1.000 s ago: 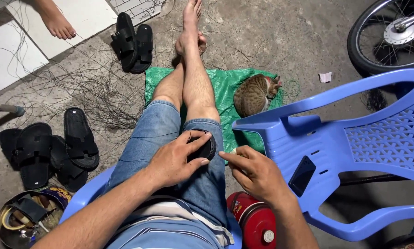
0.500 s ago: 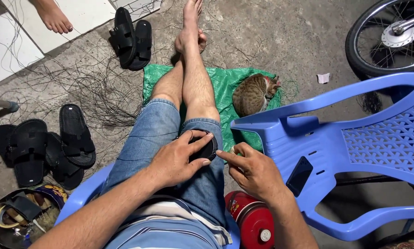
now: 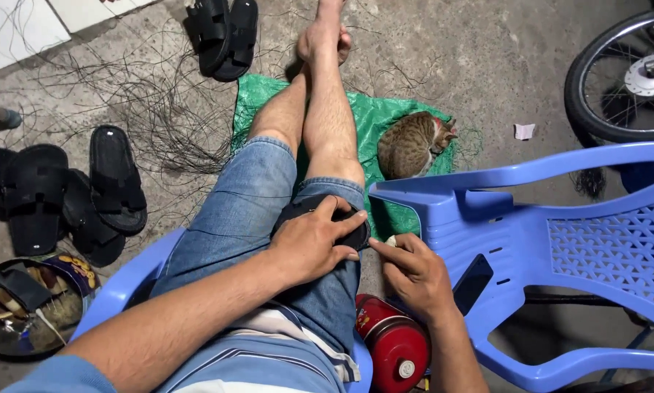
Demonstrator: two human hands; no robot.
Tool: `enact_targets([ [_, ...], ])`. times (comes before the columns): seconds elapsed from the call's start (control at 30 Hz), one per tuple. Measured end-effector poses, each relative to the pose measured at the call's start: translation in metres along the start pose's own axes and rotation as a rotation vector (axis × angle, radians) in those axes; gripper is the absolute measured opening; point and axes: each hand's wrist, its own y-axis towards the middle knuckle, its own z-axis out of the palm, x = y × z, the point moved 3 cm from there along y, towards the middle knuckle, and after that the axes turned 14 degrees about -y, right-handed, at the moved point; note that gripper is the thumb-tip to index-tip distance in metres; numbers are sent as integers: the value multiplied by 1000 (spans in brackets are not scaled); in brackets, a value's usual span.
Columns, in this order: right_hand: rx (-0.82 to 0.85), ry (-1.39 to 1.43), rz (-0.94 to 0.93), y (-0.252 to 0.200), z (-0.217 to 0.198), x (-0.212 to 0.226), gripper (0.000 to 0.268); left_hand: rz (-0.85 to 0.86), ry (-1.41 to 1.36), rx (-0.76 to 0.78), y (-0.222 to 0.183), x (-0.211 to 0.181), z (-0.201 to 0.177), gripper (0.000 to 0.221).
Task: The person repairs a black sandal by hand. The person uses a needle and thread to stitch the upper strap of the sandal to the sole, repeatedly pulling the thread through the material and tightening it.
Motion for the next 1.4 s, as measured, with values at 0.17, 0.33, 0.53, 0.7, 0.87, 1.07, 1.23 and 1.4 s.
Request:
enact_targets([
  [0.17,-74,177,-69,4,7,-3,38,-17,-31,18,0,1,-3,57],
  [0.33,-150,225,-102,6,5,3,35,-39,-35,32,2,1,-3,58],
  [0.53,-212,163,-134,10,-1,13,30,-65,-49,23,5,3,-2,60],
  [0.7,-238,70,-142,9,-7,24,24,-56,-39,35,4,-1,1,59],
  [0.87,-268,67,-78,8,-7,33,23,-56,-51,37,1,-2,-3,60],
  [1.07,-1,-12,-79,7,-30,66,20,10,-52,15,-27,-2,-46,42],
  [1.23,215,-150,-254,18,-63,102,39,-60,109,110,-63,-68,-98,23],
  [1.4,158,440,-626,36,-86,153,47,428,54,226,-72,-125,-115,17],
])
